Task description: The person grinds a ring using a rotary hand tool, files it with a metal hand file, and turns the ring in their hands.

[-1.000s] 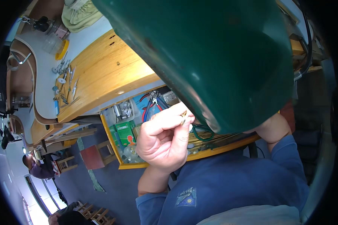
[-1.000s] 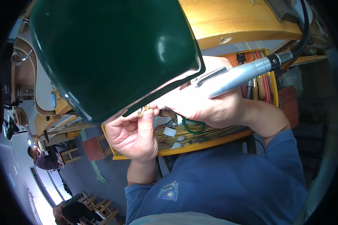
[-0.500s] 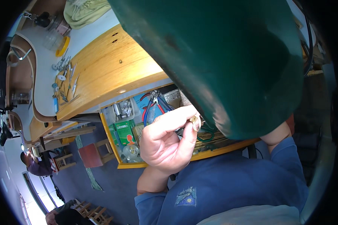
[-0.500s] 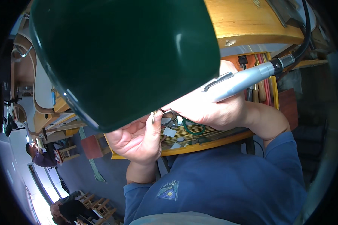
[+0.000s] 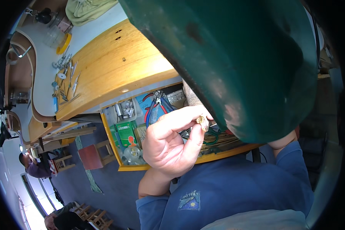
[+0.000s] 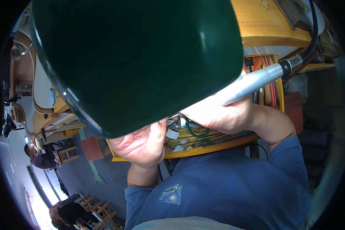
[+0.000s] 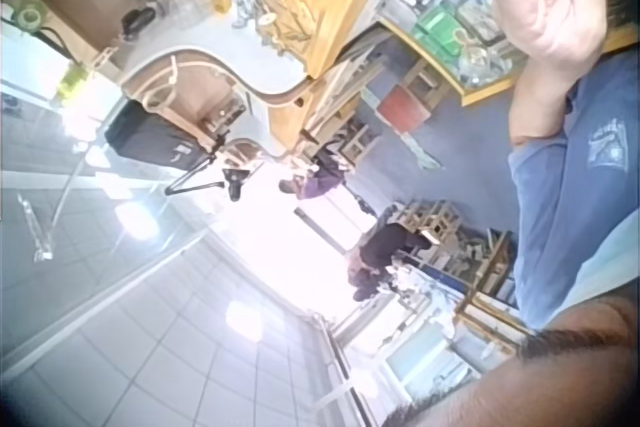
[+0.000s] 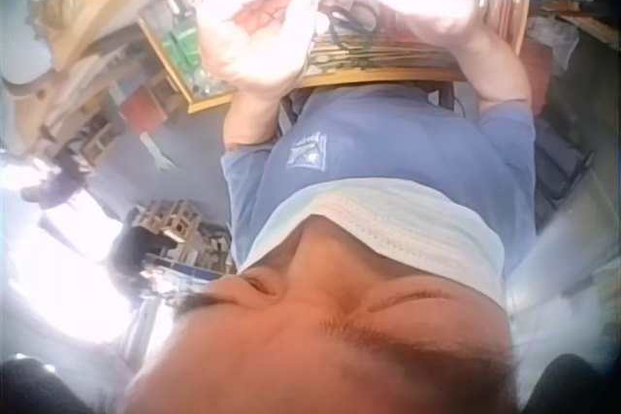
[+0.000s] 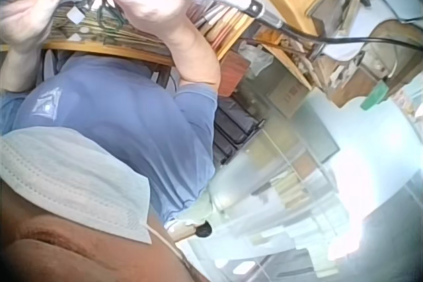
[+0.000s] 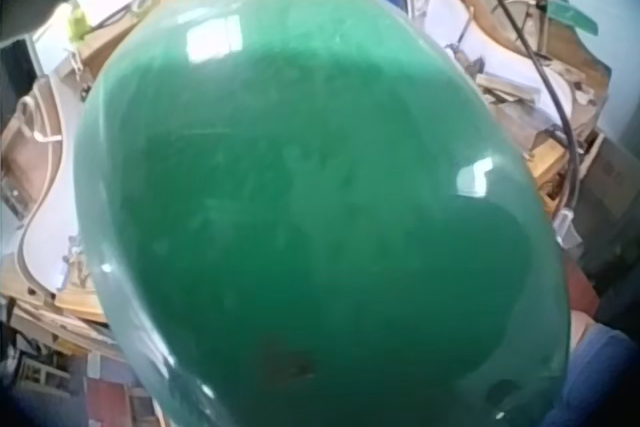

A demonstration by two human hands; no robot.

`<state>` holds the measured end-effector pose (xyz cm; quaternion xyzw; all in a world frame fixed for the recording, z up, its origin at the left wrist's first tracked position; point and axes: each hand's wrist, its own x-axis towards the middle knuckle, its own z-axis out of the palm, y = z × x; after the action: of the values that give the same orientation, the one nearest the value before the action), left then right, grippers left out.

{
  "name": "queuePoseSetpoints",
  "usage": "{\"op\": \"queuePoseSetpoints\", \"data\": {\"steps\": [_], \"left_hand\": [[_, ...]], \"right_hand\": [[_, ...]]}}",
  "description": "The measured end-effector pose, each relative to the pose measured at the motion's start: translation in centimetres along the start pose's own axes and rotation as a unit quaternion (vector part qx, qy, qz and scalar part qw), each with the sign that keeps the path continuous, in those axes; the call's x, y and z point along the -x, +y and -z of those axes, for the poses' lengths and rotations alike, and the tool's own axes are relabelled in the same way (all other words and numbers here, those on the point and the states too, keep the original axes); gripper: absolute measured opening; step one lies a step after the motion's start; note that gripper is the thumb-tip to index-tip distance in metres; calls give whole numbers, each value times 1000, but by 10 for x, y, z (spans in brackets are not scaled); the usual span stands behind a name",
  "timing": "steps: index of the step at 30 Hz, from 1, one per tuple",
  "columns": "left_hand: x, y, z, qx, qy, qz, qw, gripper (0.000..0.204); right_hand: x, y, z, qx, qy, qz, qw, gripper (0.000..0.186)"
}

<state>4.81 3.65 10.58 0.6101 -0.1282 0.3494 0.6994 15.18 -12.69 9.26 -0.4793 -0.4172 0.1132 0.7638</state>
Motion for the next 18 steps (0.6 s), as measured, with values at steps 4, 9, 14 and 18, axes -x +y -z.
{"op": "queuePoseSetpoints", "data": {"steps": [4,9,14,18], "left_hand": [[-1,2,4,10,-4,1,1000,28],[-5,3,-6,17,-13,10,1000,28],[-1,3,2,-28,-10,26,999,26],[0,10,9,46,4,158,986,24]], "right_hand": [[1,13,-5,-39,-3,-18,999,21],[5,1,4,32,-19,-1,999,19],[-7,-22,-5,26,1,-15,1000,19],[-9,-10,-13,-39,33,-37,998,18]]}}
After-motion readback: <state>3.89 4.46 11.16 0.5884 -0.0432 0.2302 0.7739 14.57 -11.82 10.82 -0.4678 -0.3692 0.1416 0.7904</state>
